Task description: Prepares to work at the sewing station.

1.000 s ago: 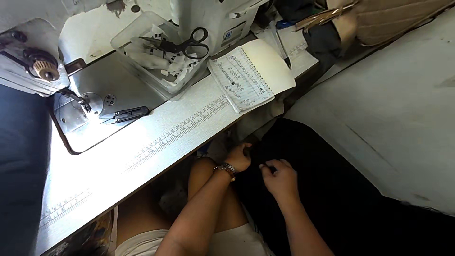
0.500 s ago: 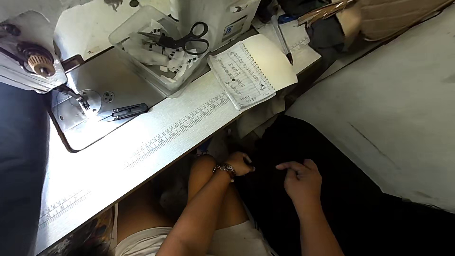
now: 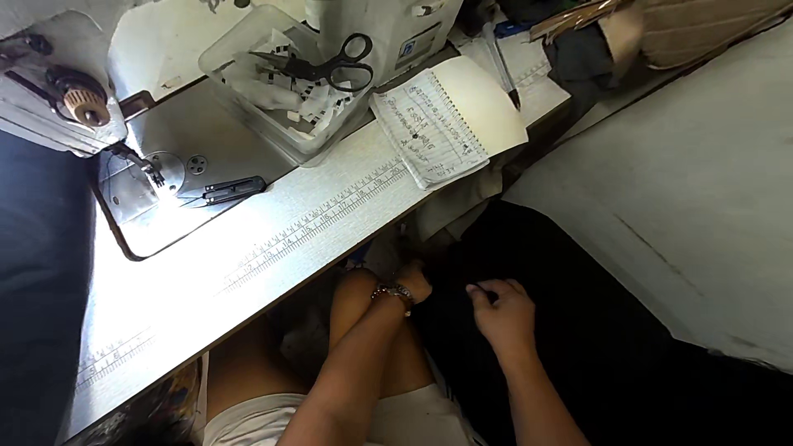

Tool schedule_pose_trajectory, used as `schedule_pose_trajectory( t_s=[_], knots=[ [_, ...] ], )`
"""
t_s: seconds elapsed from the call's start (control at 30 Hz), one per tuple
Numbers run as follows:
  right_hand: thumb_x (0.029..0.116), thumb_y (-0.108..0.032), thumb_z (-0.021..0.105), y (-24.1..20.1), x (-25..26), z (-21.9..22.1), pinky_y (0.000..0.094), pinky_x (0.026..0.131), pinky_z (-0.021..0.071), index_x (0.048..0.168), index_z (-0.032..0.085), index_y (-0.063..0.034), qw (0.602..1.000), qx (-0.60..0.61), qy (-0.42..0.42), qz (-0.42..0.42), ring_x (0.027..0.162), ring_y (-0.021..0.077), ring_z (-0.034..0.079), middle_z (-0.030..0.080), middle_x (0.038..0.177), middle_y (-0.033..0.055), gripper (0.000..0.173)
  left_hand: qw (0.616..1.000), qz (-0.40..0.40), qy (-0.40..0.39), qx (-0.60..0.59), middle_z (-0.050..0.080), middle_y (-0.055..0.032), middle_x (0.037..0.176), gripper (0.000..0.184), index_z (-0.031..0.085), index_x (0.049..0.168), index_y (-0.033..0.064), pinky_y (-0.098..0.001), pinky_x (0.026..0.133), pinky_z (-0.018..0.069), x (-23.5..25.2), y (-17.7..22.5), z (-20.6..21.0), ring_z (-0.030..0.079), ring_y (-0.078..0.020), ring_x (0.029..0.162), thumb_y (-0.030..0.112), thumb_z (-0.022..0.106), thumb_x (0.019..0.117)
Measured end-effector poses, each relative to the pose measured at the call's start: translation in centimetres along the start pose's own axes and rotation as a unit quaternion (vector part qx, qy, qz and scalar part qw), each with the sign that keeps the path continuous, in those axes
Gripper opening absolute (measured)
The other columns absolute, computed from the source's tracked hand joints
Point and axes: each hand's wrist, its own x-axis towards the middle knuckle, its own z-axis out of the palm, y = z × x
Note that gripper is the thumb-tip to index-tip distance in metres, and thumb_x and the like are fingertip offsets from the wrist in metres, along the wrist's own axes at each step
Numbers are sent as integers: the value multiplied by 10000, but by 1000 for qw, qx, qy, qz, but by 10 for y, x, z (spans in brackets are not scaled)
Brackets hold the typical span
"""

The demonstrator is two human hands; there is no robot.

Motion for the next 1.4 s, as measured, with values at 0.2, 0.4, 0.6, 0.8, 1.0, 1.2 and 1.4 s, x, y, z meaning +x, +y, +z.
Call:
schedule_pose_trajectory(
  t_s=[0.2, 0.4, 0.6, 0.8, 1.0, 1.2, 1.4],
  knots=[
    [982, -81, 652, 33, 2, -19, 488, 791, 530, 1122, 631, 14, 993, 86, 74, 20, 912, 274, 636, 658, 1050, 183, 171, 965, -80, -63, 240, 606, -260, 1353, 371, 624, 1295, -60, -603, 1047, 451, 0, 15, 19, 575, -398, 1275, 199, 584, 1033],
    [981, 5, 530, 28, 1, -18, 478, 777, 460, 901, 760, -33, 996, 38, 56, -64, 920, 307, 553, 603, 943, 167, 247, 969, -120, -43, 213, 581, -255, 1404, 389, 626, 1321, -31, -606, 1087, 426, -2, 15, 19, 536, -405, 1333, 241, 541, 1056],
    [1000, -31, 498, 31, -1, -17, 509, 796, 489, 1045, 781, -73, 998, 24, 34, -38, 987, 336, 575, 618, 1059, 197, 290, 970, -114, -40, 211, 606, -263, 1352, 357, 636, 1267, -69, -590, 1056, 451, 8, 17, 16, 574, -398, 1280, 195, 585, 1031],
    [948, -16, 548, 21, -2, -13, 553, 831, 498, 1034, 780, -39, 998, 18, 38, -44, 1038, 394, 587, 630, 1107, 248, 248, 999, -11, 12, -43, 621, -261, 1324, 426, 574, 1362, -39, -525, 1018, 496, 14, 4, -3, 619, -362, 1213, 84, 670, 966],
    [777, -369, 908, -15, -7, 14, 608, 832, 560, 1097, 719, 47, 998, -38, -50, -13, 1031, 449, 644, 531, 1309, 330, 558, 956, 146, 47, -249, 643, -138, 1028, 472, 553, 1409, 15, -336, 781, 509, 12, -3, -3, 575, -165, 852, 7, 687, 956],
    [965, -97, 705, -4, 3, 5, 630, 902, 500, 1056, 719, 83, 1000, -11, -4, 10, 1077, 466, 613, 621, 1151, 319, 202, 998, 23, -1, -66, 547, -253, 1440, 489, 385, 1534, -17, -478, 1087, 458, 7, 1, -5, 578, -336, 1293, 111, 498, 1075],
    [1009, -176, 646, 27, 2, -8, 552, 918, 496, 1059, 700, 58, 998, 49, 34, 2, 1098, 363, 606, 640, 1157, 244, 245, 964, -69, -95, 238, 598, -262, 1363, 402, 603, 1324, -58, -616, 1049, 434, 8, 12, 12, 565, -401, 1283, 229, 554, 1048]
  ],
)
